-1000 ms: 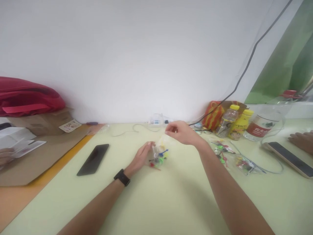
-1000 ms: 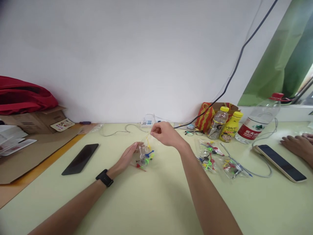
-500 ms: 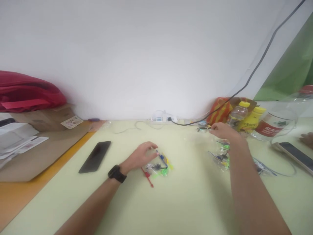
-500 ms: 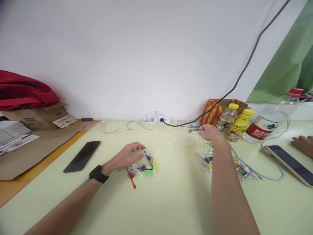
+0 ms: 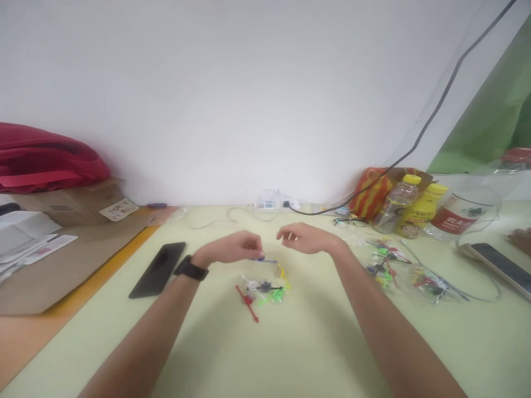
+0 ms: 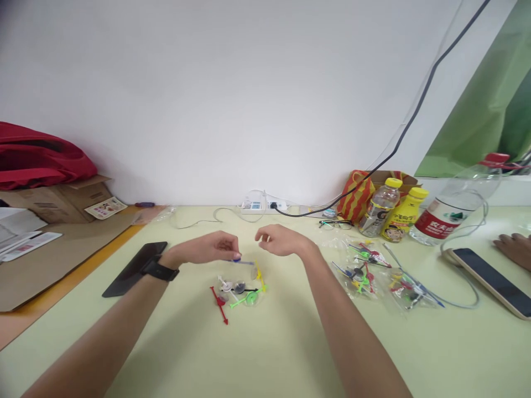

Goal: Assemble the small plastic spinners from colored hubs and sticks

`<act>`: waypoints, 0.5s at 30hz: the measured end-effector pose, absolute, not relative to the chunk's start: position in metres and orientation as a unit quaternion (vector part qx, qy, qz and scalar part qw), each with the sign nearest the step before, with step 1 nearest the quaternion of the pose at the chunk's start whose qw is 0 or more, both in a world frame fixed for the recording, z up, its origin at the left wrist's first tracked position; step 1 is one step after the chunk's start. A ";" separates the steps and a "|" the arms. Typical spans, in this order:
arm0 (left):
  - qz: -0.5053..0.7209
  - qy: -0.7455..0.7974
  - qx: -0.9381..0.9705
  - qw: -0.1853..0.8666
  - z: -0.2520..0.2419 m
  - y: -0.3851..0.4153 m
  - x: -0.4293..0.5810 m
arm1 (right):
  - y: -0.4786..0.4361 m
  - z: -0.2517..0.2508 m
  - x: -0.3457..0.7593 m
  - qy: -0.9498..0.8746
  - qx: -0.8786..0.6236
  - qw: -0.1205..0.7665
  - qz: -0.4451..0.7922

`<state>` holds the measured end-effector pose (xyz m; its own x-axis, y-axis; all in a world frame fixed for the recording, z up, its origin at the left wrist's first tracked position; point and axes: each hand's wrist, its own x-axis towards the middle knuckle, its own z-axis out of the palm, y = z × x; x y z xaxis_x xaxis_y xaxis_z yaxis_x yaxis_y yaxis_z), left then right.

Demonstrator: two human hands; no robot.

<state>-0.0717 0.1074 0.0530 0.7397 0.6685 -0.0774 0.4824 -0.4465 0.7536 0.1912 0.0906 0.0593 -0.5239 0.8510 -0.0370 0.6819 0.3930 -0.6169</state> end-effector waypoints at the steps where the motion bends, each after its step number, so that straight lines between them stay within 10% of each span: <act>1: 0.154 0.359 0.819 0.420 0.057 0.111 -0.078 | 0.092 0.057 0.179 -0.813 -0.455 0.177 0.318; 8: 0.339 0.371 0.677 0.537 0.054 0.124 -0.102 | 0.113 0.048 0.108 -0.573 -0.385 0.427 0.584; 15: 0.354 0.426 0.716 0.425 0.036 0.132 -0.106 | 0.127 0.018 0.090 -0.566 -0.410 0.423 0.577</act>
